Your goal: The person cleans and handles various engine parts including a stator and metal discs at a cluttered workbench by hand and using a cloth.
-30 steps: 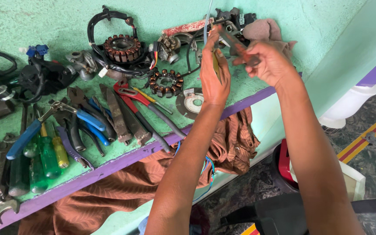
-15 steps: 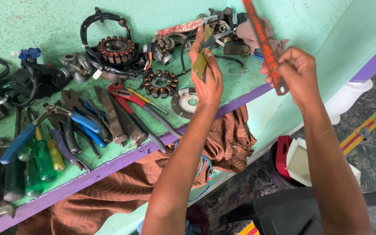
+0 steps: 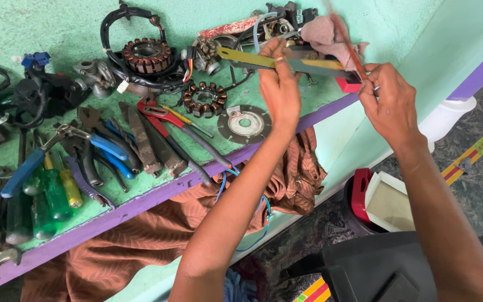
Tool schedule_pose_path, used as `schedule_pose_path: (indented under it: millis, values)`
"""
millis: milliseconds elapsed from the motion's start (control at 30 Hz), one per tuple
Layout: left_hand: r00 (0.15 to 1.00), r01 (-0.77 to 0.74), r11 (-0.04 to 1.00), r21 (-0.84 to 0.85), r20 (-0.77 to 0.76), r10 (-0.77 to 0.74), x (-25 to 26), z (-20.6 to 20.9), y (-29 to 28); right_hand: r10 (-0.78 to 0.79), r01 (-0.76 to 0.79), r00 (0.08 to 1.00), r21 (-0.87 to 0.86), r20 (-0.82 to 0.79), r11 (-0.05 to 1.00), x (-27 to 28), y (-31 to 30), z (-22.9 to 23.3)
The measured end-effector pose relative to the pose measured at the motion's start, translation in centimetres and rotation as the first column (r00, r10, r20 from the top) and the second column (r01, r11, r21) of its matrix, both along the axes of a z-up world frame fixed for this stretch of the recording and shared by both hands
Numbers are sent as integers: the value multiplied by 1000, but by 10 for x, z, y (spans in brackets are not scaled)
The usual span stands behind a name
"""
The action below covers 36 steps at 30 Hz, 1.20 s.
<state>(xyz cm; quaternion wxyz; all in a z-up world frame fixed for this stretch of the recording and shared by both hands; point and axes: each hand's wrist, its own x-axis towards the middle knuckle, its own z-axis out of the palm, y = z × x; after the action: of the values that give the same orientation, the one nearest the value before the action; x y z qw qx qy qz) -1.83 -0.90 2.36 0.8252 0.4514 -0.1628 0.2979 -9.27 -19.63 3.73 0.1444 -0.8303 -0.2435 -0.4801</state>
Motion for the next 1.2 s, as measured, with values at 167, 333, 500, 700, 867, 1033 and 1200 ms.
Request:
schedule_pose_path:
  millis: [167,333,500,700,867,1033,1200]
  values:
    - [930,268,946,-181,-209,-303,4,-8,-6,11,-13,998,-32,-66,999,-14,-7,0]
    - [849,415,855,-311,-207,-487,4,-18,4,101,-105,992,-45,-73,993,-22,-18,-5]
    - [784,534,783,-319,-159,-600,-10,-15,24,55,-67,989,-87,-137,994,-26,-15,2]
    - [726,548,758,-353,-251,-641,-17,-3,37,-48,14,991,-256,-124,967,-34,-2,18]
    - [707,570,741,-355,-247,-662,-17,-6,39,-81,54,995,-363,-59,930,-38,5,22]
    - [665,593,686,-421,-224,-712,-23,-8,41,-3,-61,973,-267,-232,962,-38,6,21]
    - [683,571,722,-390,-263,-682,-41,2,55,-23,-46,957,-230,-289,972,-35,13,16]
